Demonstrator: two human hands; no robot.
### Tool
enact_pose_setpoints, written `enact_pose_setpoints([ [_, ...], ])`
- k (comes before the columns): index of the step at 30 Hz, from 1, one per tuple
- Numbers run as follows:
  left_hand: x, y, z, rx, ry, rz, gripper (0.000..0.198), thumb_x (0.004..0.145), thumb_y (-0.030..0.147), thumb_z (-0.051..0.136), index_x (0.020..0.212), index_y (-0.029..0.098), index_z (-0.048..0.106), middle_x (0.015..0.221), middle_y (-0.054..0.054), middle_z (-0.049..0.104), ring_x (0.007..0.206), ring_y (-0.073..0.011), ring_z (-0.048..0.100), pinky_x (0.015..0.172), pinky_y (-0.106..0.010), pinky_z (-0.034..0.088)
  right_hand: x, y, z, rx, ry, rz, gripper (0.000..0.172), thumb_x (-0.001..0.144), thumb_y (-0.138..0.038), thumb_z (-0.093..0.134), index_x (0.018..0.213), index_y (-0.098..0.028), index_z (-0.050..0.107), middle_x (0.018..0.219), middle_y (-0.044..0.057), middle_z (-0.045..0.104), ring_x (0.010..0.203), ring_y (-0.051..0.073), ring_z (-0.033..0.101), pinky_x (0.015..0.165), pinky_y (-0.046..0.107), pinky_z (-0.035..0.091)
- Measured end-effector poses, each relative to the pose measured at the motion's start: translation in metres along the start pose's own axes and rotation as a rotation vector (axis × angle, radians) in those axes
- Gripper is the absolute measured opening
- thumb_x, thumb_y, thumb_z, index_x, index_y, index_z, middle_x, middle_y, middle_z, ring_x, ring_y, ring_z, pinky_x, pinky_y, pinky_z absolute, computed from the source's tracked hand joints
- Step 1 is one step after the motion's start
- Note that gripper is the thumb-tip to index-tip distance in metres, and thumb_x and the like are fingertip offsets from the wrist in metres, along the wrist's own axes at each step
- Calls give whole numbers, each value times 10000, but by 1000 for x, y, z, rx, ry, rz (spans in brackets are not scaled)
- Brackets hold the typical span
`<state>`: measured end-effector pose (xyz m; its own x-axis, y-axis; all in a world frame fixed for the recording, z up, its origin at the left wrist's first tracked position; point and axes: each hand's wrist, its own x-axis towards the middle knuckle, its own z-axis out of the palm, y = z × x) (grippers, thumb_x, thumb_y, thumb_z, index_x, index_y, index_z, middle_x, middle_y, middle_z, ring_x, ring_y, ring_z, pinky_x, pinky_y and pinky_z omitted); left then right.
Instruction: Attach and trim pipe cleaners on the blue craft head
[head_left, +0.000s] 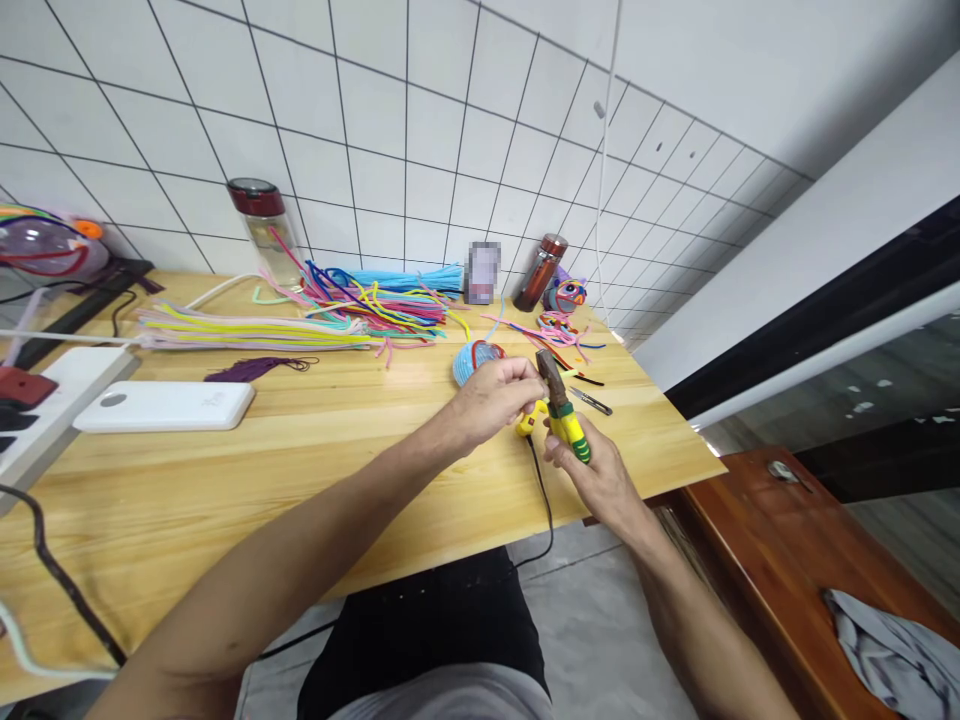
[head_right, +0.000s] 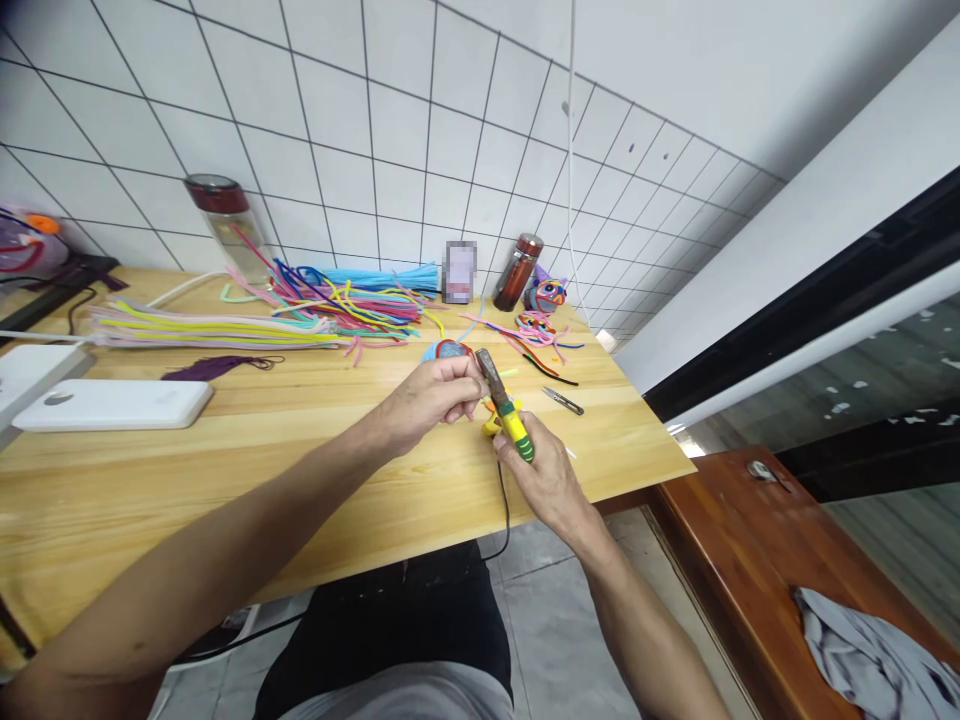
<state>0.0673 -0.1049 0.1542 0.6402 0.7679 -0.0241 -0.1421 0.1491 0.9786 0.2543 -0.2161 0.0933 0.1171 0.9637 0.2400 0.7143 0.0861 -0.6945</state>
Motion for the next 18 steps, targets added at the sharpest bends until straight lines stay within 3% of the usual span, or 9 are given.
enact_pose_setpoints([
  [7, 0, -8, 3, -45, -81, 46, 178, 790, 113, 618, 645, 181, 538, 552, 66, 530, 483, -47, 423, 507, -204, 299, 3, 11, -1, -137, 109, -107, 164, 1008, -404, 577, 1014, -251, 633, 817, 16, 725, 677, 201, 647, 688, 311, 506],
  [12, 6, -19, 3, -57, -31, 19, 191, 800, 115, 623, 647, 186, 532, 537, 67, 519, 476, -52, 425, 503, -207, 291, 10, 21, -4, -171, 73, -132, 181, 995, -394, 570, 971, -243, 667, 805, 29, 738, 681, 216, 677, 686, 318, 534],
  [15, 8, -26, 5, -71, -15, 23, 180, 816, 115, 619, 665, 181, 547, 557, 59, 542, 481, -52, 432, 511, -206, 300, 8, 22, -12, -181, 2, -113, 261, 1027, -416, 561, 1065, -232, 742, 908, 62, 804, 790, 253, 759, 780, 349, 592],
  [18, 7, -32, 9, -89, 32, 48, 203, 818, 116, 621, 646, 182, 537, 561, 53, 547, 487, -51, 428, 511, -204, 298, 0, 24, -20, -210, 4, -79, 391, 1034, -516, 596, 1220, -226, 782, 1134, 127, 840, 1046, 330, 804, 943, 425, 615],
])
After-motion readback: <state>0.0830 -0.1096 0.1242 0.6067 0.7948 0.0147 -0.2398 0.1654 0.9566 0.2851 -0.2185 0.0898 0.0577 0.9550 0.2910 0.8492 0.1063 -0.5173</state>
